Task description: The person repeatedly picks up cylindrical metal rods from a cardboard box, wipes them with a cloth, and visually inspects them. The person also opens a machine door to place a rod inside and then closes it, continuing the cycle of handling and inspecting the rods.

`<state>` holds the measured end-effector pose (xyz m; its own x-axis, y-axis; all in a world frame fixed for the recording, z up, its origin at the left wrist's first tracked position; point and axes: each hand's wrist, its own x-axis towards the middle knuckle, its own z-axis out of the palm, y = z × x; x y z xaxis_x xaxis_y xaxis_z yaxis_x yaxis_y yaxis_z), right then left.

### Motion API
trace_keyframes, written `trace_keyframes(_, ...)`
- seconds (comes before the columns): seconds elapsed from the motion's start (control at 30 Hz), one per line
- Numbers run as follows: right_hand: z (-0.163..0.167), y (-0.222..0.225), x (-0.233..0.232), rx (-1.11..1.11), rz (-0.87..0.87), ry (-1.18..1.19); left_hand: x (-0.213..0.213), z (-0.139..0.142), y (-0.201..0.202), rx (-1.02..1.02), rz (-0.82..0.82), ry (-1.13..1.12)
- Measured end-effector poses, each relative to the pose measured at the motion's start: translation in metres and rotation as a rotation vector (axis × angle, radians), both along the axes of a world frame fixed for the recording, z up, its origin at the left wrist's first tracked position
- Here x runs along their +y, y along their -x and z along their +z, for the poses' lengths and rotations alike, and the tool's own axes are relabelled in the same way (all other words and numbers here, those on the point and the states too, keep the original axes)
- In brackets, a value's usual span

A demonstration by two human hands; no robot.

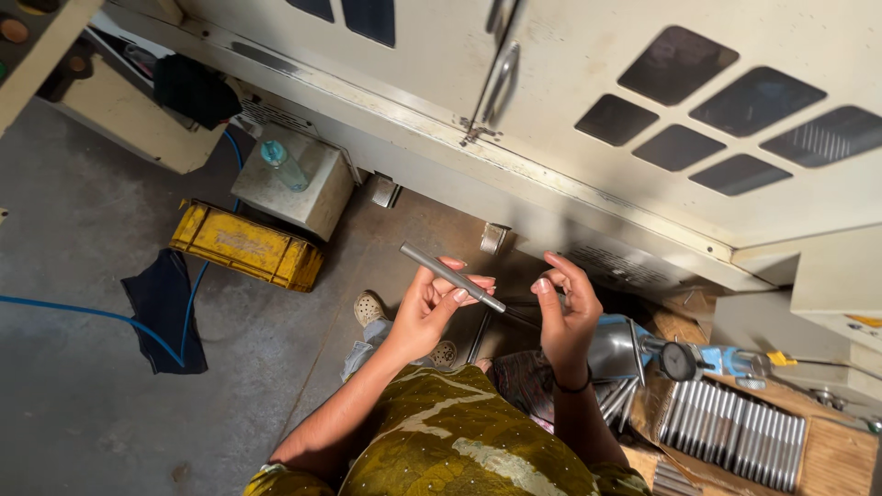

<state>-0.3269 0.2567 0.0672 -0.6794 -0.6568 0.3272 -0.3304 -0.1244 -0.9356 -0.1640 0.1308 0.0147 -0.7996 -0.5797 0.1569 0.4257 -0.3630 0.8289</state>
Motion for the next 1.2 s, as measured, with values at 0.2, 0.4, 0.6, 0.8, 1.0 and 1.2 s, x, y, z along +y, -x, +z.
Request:
trace_keyframes(0.2,-0.016,-0.003,-0.013,-0.040,0.066,-0.091,-0.025,0.018,0.003,-0.024,-0.085,0.065)
trace_keyframes(0.4,-0.002,-0.015,-0.041,0.139,0.227,-0.071,-0.044,0.041,-0.003,-0.357,0.033,0.589)
trace_keyframes(0.6,0.000,-0.029,-0.071,0.194,0.179,-0.077,-0.061,0.047,-0.002,-0.390,0.231,0.982)
trace_keyframes(0.8,-0.011,-0.024,-0.091,0.188,0.229,-0.134,-0.084,0.057,-0.016,-0.358,0.293,1.049)
trace_keyframes(1.0,-0.019,-0.017,-0.095,0.217,0.388,-0.185,-0.102,0.042,-0.020,-0.391,-0.067,0.161)
trace_keyframes(1.2,-0.032,-0.017,-0.097,0.027,0.562,-0.160,-0.103,0.013,-0.020,-0.184,-0.229,-0.262)
